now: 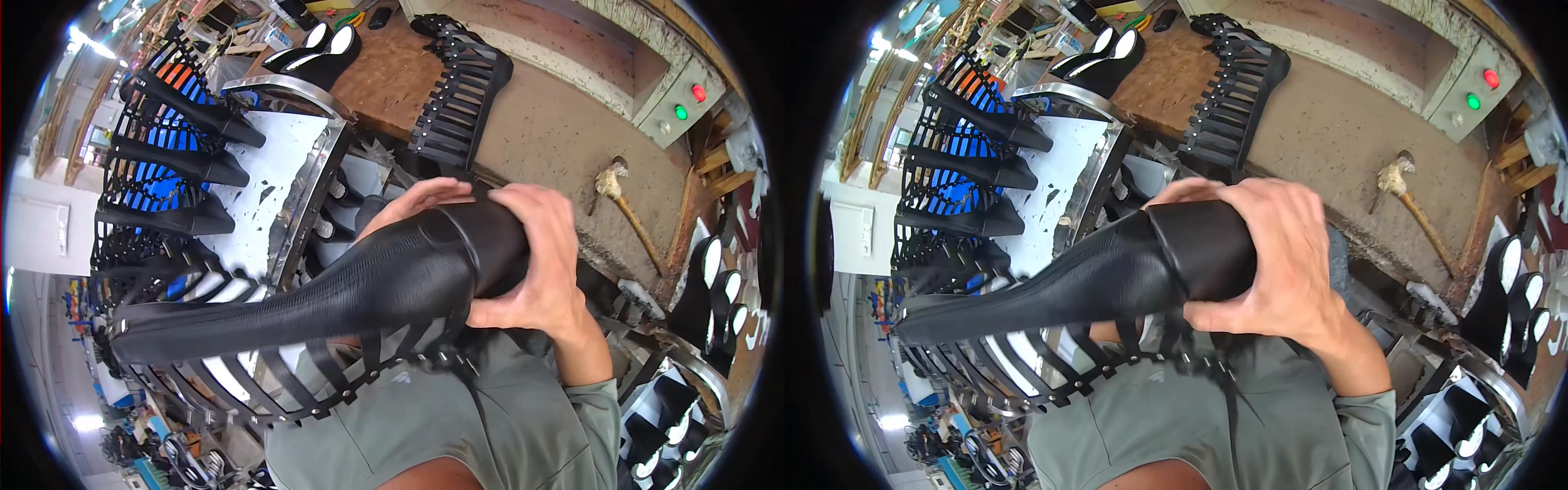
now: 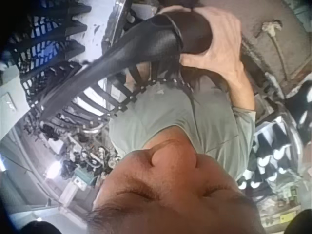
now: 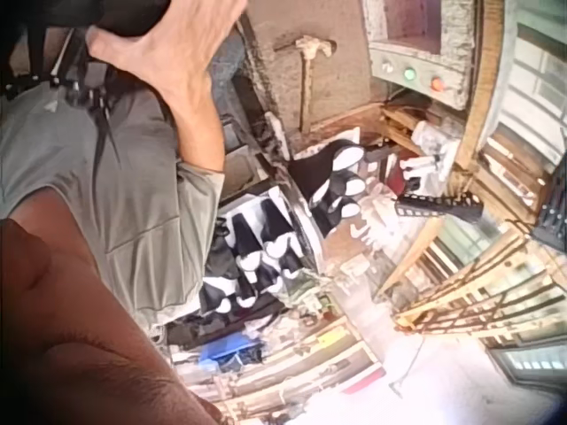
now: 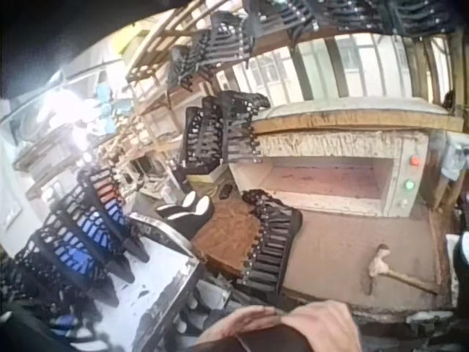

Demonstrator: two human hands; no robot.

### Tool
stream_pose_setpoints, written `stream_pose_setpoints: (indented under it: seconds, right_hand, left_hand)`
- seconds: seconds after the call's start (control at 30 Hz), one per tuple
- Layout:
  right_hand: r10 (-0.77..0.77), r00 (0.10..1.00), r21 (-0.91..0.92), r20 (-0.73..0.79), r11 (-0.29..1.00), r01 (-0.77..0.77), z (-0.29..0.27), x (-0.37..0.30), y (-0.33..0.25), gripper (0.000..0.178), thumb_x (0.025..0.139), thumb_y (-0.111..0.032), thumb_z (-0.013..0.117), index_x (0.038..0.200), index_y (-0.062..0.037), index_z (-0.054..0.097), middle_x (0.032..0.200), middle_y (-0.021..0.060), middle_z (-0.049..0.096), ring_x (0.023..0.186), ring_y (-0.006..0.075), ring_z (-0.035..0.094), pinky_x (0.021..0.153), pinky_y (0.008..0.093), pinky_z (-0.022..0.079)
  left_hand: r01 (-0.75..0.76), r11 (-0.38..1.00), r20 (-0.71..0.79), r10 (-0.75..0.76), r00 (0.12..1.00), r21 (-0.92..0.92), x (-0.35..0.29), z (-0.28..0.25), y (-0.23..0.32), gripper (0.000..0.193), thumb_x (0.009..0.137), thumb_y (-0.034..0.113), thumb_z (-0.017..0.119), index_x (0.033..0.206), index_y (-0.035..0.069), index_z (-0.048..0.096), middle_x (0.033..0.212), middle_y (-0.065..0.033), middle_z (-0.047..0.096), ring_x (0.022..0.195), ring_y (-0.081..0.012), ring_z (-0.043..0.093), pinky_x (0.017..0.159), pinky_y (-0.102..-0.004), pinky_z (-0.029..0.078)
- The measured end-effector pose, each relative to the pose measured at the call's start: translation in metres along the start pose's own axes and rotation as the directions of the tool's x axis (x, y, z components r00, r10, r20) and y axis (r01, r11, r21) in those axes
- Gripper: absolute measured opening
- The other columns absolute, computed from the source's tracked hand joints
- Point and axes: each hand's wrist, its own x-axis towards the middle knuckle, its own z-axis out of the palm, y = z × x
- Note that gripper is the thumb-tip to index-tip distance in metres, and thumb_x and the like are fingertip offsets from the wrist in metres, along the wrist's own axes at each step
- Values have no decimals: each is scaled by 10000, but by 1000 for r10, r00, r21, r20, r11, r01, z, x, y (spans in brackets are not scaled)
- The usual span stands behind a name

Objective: Assembling and hammering soles onto high-heeled sandals in a shoe factory.

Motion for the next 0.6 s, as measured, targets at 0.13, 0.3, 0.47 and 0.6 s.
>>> stream_pose_setpoints:
  seconds: [0.13, 0.3, 0.47, 0.6]
  right_hand:
    - [-259, 928, -209, -266, 956, 207, 12, -23, -6, 598, 575, -434, 773, 996, -68, 557, 1043, 126, 540, 945, 337, 532, 820, 486, 401]
    - [-5, 953, 189, 303, 980, -55, -36, -61, -5, 721, 536, -404, 842, 1116, -54, 597, 1141, 132, 550, 1011, 314, 547, 880, 455, 422]
    - [635, 673, 476, 380, 489, -731, -15, -67, 23, 938, 657, -435, 844, 1324, 62, 408, 1241, 203, 537, 1190, 291, 504, 1011, 385, 397]
    - [506, 643, 517, 575, 385, -765, -15, -36, 15, 987, 674, -415, 842, 1359, 80, 331, 1246, 186, 535, 1174, 231, 505, 1009, 359, 397]
  left_hand:
    - [370, 740, 221, -297, 929, -561, 10, -62, -72, 539, 902, 271, 545, 1339, -12, 407, 1288, -88, 509, 1229, -193, 462, 1021, -317, 377]
    - [237, 965, 243, -204, 948, -116, 47, -86, -69, 532, 792, 169, 656, 1274, -2, 509, 1191, -39, 577, 1108, -142, 534, 955, -267, 426]
    - [61, 974, 375, -141, 916, 218, 76, -52, -14, 626, 667, 158, 829, 1216, 9, 566, 1140, -41, 599, 1039, -128, 556, 936, -276, 438]
    - [-299, 736, 535, -102, 839, 608, 84, -37, 34, 742, 550, 212, 779, 1228, 4, 563, 1125, -121, 579, 1044, -236, 565, 923, -329, 428]
